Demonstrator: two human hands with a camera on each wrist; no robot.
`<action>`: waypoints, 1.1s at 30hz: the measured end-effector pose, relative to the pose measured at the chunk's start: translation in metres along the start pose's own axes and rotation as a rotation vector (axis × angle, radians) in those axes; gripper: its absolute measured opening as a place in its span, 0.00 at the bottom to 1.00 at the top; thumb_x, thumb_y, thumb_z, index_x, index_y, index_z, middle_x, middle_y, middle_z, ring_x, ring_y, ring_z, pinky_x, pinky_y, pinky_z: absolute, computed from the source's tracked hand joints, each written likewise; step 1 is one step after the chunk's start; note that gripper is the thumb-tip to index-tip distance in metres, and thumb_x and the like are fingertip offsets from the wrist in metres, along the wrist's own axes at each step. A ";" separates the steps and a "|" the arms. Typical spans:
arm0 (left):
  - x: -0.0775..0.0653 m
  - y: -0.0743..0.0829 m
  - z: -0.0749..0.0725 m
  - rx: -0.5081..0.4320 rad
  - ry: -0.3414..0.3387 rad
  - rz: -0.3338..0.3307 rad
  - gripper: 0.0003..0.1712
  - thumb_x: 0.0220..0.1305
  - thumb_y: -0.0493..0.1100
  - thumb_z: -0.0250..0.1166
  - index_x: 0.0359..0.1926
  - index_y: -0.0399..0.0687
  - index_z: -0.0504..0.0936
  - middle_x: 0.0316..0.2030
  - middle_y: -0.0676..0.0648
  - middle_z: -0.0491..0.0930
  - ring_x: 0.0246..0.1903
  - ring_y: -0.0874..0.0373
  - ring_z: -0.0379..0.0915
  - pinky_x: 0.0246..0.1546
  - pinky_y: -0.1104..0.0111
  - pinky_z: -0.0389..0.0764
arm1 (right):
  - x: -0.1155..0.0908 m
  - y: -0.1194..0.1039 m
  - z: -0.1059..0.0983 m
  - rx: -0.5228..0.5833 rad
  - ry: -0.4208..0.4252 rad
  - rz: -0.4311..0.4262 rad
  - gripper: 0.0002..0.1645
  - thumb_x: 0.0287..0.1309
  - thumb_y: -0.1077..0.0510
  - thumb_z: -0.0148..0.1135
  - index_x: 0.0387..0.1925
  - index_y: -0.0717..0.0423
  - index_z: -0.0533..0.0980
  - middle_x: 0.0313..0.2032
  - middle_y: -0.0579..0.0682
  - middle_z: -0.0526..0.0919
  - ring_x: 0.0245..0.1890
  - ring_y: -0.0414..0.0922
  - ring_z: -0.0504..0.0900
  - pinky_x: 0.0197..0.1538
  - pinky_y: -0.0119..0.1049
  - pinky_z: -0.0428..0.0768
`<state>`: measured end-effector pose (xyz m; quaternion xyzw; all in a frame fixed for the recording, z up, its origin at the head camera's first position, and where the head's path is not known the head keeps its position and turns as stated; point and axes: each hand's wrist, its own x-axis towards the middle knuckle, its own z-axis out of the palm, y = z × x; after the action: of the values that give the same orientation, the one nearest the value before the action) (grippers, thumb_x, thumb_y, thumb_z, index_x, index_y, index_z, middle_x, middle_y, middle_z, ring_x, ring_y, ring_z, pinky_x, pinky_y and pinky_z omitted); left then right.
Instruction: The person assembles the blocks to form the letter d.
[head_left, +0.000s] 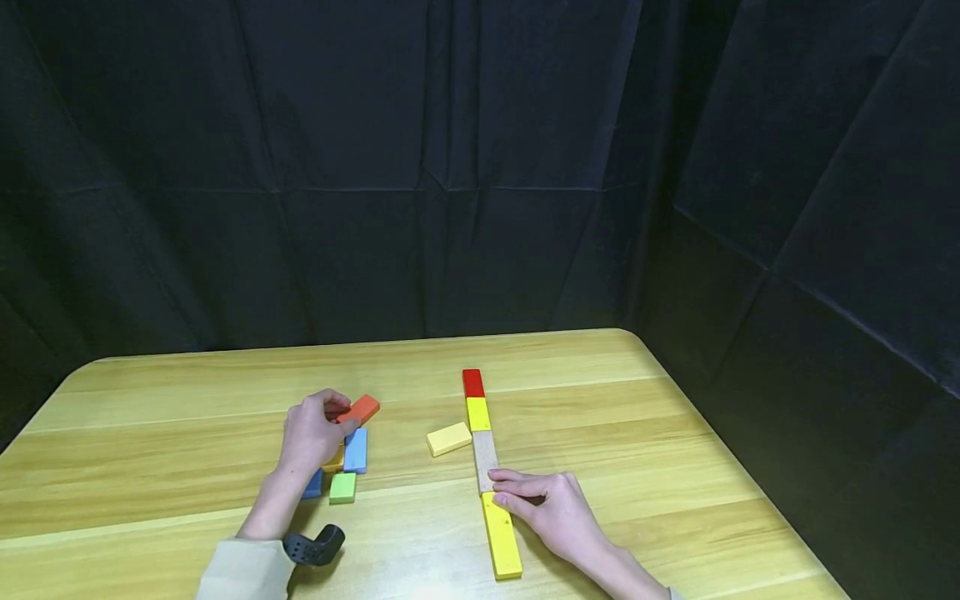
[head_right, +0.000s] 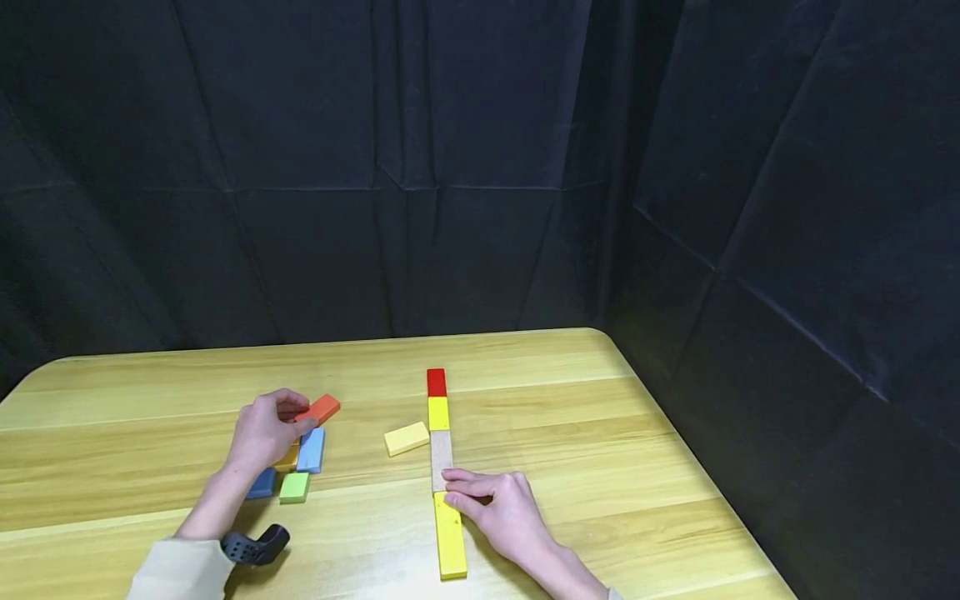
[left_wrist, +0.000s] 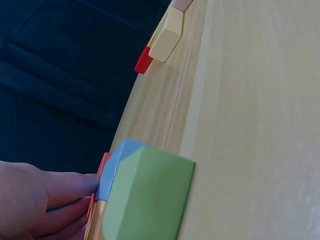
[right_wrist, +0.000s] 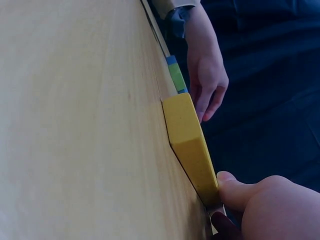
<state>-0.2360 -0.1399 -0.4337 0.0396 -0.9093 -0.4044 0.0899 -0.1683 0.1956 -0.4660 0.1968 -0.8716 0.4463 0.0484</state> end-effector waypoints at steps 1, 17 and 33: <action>0.000 0.000 0.000 0.001 0.001 0.001 0.15 0.58 0.35 0.71 0.46 0.35 0.82 0.43 0.36 0.86 0.43 0.43 0.82 0.48 0.49 0.78 | 0.000 0.000 0.000 -0.002 0.001 0.000 0.08 0.55 0.50 0.73 0.39 0.43 0.89 0.46 0.29 0.86 0.52 0.36 0.84 0.59 0.36 0.80; 0.000 0.000 -0.002 -0.007 0.016 -0.027 0.20 0.57 0.36 0.73 0.50 0.34 0.80 0.45 0.35 0.86 0.46 0.40 0.83 0.51 0.48 0.79 | 0.000 -0.002 0.000 -0.002 0.004 -0.004 0.09 0.55 0.51 0.73 0.39 0.43 0.89 0.45 0.30 0.87 0.51 0.35 0.84 0.60 0.36 0.79; -0.006 0.006 -0.005 -0.013 0.037 0.033 0.19 0.57 0.38 0.73 0.49 0.35 0.82 0.44 0.34 0.86 0.43 0.43 0.84 0.47 0.51 0.83 | 0.000 0.000 0.001 -0.016 0.009 0.000 0.08 0.55 0.49 0.73 0.39 0.40 0.89 0.46 0.28 0.86 0.51 0.34 0.84 0.61 0.37 0.79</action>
<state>-0.2288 -0.1384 -0.4264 0.0314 -0.9054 -0.4078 0.1136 -0.1679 0.1950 -0.4669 0.1946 -0.8749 0.4402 0.0537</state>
